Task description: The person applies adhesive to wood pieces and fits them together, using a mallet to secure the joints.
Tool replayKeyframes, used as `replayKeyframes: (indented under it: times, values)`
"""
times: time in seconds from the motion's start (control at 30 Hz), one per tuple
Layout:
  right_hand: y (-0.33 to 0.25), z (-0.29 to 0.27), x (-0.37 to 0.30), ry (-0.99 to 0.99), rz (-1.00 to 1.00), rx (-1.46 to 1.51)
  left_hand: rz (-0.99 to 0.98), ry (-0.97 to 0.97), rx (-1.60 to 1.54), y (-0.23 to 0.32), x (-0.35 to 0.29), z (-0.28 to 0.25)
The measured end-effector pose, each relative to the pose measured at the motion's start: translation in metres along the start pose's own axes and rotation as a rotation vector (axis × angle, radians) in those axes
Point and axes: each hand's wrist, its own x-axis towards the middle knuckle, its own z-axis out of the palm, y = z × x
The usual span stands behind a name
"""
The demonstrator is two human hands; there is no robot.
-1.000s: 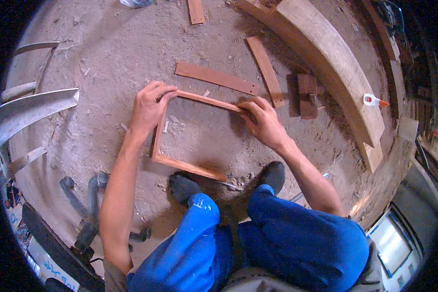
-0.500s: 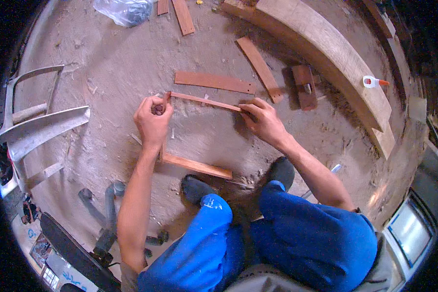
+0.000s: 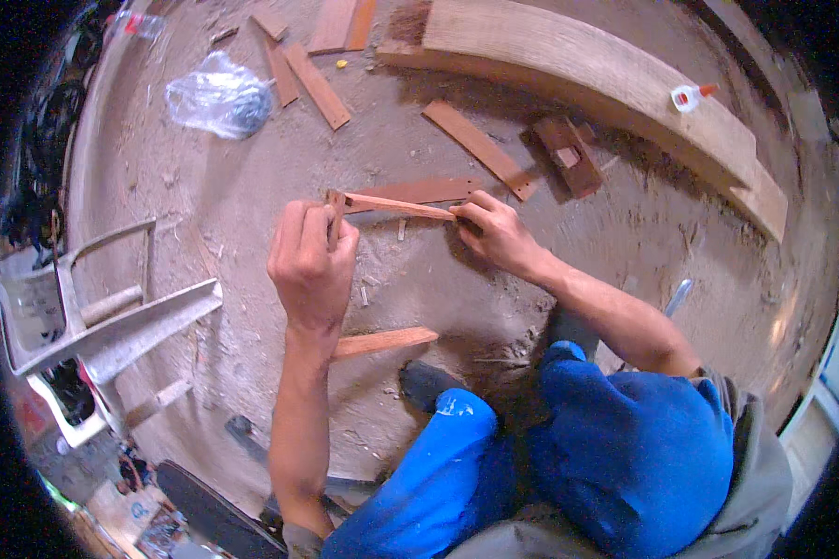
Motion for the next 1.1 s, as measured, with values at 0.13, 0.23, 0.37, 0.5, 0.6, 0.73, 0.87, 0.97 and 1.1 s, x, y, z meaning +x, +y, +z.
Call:
replayKeyframes:
  times: [0.13, 0.23, 0.37, 0.5, 0.6, 0.73, 0.87, 0.97, 1.1]
  values:
    - [0.011, 0.0, -0.007, 0.04, -0.04, -0.021, 0.005, -0.034, -0.03, 0.017, 0.004, 0.0]
    - [0.01, 0.005, -0.007, 0.074, -0.059, 0.006, -0.027, -0.044, -0.091, 0.024, 0.008, -0.007]
    - [0.013, 0.005, -0.009, 0.106, -0.066, 0.021, -0.223, -0.104, -0.274, 0.025, 0.007, -0.008]
    - [0.014, 0.008, -0.01, 0.1, -0.07, 0.026, -0.531, -0.198, -0.605, 0.017, 0.007, -0.011]
    - [0.017, 0.012, -0.011, 0.111, -0.083, 0.016, -0.619, -0.22, -0.666, 0.021, 0.01, -0.014]
    - [0.016, 0.013, -0.012, 0.112, -0.091, 0.021, -0.535, -0.227, -0.627, 0.026, 0.006, -0.018]
    - [0.018, 0.01, -0.015, 0.092, -0.066, 0.015, -0.522, -0.245, -0.618, 0.032, 0.005, -0.02]
    - [0.017, 0.014, -0.013, 0.06, -0.069, -0.029, -0.484, -0.252, -0.623, 0.035, 0.004, -0.026]
    - [0.01, 0.011, -0.011, 0.074, -0.066, -0.036, -0.463, -0.255, -0.596, 0.038, 0.004, -0.023]
